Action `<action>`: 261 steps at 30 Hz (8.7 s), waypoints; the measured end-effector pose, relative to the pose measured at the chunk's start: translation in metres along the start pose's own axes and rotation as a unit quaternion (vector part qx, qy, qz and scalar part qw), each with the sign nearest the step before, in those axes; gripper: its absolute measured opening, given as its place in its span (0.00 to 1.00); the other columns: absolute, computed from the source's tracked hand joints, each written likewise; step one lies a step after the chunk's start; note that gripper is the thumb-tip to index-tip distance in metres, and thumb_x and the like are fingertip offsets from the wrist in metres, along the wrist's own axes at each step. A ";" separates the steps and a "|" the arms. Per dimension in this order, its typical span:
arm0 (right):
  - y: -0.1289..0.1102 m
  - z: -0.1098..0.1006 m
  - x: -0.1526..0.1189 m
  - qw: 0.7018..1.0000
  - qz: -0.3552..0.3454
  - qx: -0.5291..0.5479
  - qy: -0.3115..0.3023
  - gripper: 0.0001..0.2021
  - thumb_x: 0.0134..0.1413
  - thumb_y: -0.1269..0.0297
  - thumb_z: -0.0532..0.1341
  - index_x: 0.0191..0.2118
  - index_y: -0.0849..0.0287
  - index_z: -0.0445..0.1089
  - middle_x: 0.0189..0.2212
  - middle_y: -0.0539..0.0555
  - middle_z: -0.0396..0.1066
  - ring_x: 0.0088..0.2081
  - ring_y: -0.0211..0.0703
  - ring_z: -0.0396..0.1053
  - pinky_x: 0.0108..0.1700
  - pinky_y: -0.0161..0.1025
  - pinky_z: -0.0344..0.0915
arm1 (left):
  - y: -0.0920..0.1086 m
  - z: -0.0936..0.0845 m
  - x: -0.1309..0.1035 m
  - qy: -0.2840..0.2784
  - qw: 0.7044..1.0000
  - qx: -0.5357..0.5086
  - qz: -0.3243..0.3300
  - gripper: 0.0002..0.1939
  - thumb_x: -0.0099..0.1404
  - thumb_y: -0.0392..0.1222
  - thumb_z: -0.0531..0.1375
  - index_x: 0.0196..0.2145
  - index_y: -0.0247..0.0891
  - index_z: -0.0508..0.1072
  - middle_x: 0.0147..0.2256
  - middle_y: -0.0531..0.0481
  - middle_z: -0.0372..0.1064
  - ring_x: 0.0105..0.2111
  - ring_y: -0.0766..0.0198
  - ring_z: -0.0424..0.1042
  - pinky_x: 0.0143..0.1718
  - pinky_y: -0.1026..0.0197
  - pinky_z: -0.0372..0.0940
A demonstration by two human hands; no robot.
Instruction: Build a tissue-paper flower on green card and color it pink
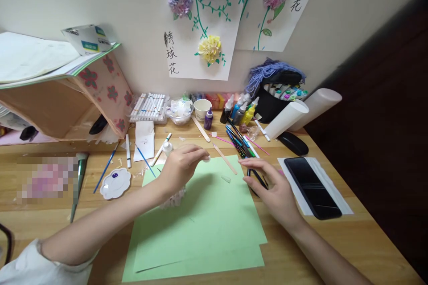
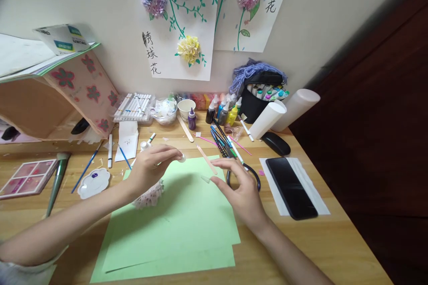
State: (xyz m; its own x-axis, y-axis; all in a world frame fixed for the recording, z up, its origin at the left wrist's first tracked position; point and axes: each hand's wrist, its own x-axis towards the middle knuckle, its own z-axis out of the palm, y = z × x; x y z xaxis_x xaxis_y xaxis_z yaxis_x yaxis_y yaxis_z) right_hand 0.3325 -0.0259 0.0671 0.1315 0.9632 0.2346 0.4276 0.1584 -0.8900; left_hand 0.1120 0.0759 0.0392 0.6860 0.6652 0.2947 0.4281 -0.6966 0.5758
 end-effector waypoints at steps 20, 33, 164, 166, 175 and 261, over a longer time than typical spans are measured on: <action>0.038 0.024 -0.021 0.998 0.049 -0.022 -0.039 0.06 0.58 0.61 0.58 0.36 0.56 0.69 0.36 0.52 0.71 0.42 0.44 0.68 0.46 0.39 0.62 | 0.008 -0.027 0.008 0.006 0.971 -0.177 -0.161 0.05 0.58 0.37 0.61 0.29 0.38 0.78 0.31 0.46 0.77 0.32 0.62 0.74 0.35 0.64 0.65; 0.039 0.029 -0.021 0.997 0.058 -0.016 -0.044 0.06 0.58 0.62 0.57 0.37 0.55 0.69 0.36 0.52 0.71 0.41 0.42 0.68 0.45 0.37 0.62 | 0.036 -0.041 0.015 0.009 0.747 -0.569 -0.343 0.09 0.52 0.40 0.68 0.32 0.35 0.79 0.34 0.48 0.76 0.33 0.69 0.73 0.38 0.70 0.67; -0.071 -0.007 0.016 0.969 -0.243 0.005 0.039 0.09 0.53 0.77 0.60 0.37 0.58 0.73 0.33 0.53 0.75 0.36 0.39 0.72 0.40 0.37 0.69 | 0.073 -0.030 0.018 -0.045 0.650 -0.684 -0.328 0.11 0.49 0.41 0.70 0.24 0.31 0.74 0.20 0.55 0.68 0.20 0.78 0.66 0.23 0.79 0.63; -0.072 -0.007 0.016 0.968 -0.248 -0.006 0.038 0.09 0.53 0.77 0.60 0.37 0.58 0.73 0.33 0.53 0.75 0.36 0.39 0.72 0.40 0.37 0.69 | 0.073 -0.031 0.018 -0.044 0.654 -0.681 -0.328 0.11 0.49 0.41 0.70 0.24 0.32 0.74 0.20 0.55 0.68 0.20 0.78 0.65 0.24 0.79 0.63; -0.073 -0.009 0.015 0.970 -0.243 0.005 -0.004 0.09 0.55 0.75 0.58 0.38 0.55 0.72 0.31 0.52 0.75 0.35 0.40 0.72 0.39 0.39 0.69 | 0.074 -0.031 0.017 -0.043 0.656 -0.678 -0.329 0.10 0.49 0.40 0.69 0.23 0.32 0.74 0.20 0.54 0.69 0.21 0.77 0.66 0.25 0.78 0.63; 0.059 0.028 0.114 0.936 0.203 0.285 -0.044 0.10 0.47 0.57 0.64 0.31 0.60 0.71 0.29 0.55 0.77 0.32 0.39 0.75 0.39 0.35 0.71 | -0.013 0.021 0.000 0.008 0.923 -0.228 -0.311 0.07 0.59 0.39 0.56 0.28 0.34 0.71 0.30 0.45 0.73 0.32 0.58 0.71 0.35 0.57 0.65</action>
State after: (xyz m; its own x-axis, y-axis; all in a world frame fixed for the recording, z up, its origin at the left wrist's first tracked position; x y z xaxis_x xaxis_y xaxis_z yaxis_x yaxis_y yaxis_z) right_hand 0.3476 0.0989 0.0305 0.0952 0.9792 -0.1791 -0.1923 -0.1585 -0.9685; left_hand 0.1188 0.0786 0.0156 0.3816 0.9041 -0.1922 0.4415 0.0044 0.8972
